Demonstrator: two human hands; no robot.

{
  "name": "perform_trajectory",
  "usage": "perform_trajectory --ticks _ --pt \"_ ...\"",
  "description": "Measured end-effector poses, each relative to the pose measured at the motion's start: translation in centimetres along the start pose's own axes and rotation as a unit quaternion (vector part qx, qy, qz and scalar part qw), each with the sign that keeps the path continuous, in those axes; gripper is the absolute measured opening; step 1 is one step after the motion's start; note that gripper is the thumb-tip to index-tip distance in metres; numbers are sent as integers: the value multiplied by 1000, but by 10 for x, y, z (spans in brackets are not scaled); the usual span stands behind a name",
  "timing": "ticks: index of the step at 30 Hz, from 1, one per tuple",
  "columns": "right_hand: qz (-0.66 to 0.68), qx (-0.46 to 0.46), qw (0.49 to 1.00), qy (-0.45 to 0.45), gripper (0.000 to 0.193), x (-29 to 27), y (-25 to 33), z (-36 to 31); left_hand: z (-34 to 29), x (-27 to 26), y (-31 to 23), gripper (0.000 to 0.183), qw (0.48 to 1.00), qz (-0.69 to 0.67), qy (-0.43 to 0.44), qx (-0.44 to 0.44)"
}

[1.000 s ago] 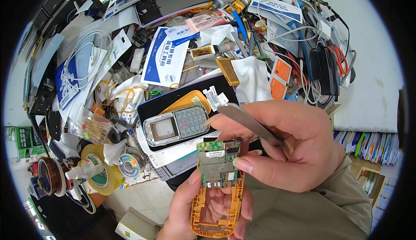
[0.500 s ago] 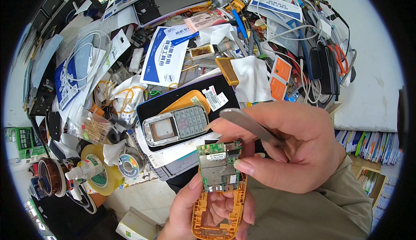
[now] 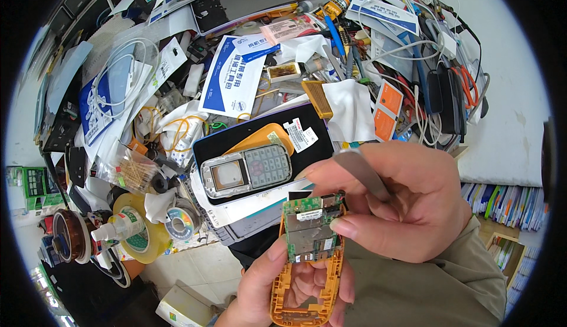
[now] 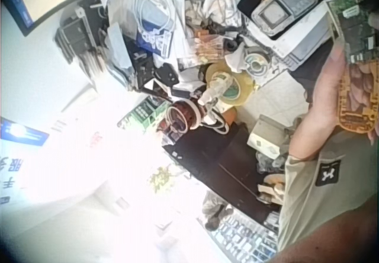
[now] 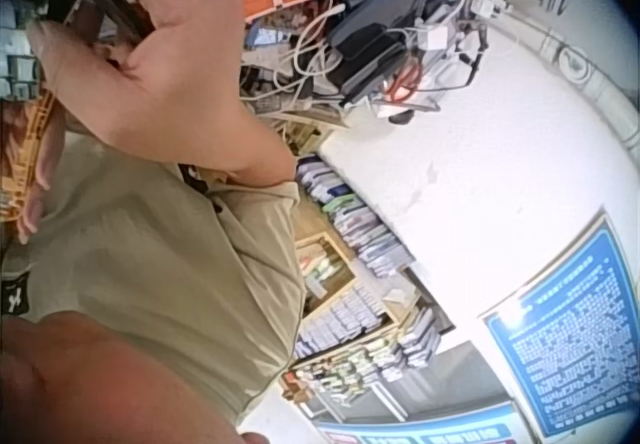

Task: The person disassembles a yellow mobile phone by removing the back cover, battery, and internal components. They use tweezers to carefully extract the motherboard and other parts, placing them on a cluttered workbench.

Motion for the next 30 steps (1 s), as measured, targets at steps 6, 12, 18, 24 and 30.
perform_trajectory --ticks 6,12,18,24,30 --pt "-4 9 1000 1 41 -2 -1 -1 2 1 -2 95 997 69 28 -2" --pt "-9 11 1000 -2 42 -2 -2 0 5 2 2 95 998 38 51 -9" --pt "-6 17 1000 1 42 -2 -3 -1 6 4 1 93 999 24 44 -6" --pt "6 30 1000 -1 44 -3 -4 -2 5 7 -2 88 999 18 38 11" --pt "6 18 1000 4 43 -3 -2 -2 8 12 -5 86 998 3 49 26"
Point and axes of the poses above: each hand's wrist, its own z-axis towards the middle knuckle, its own x-axis out of the palm, y = z × x, the point moved 10 cm from there along z, towards the middle knuckle
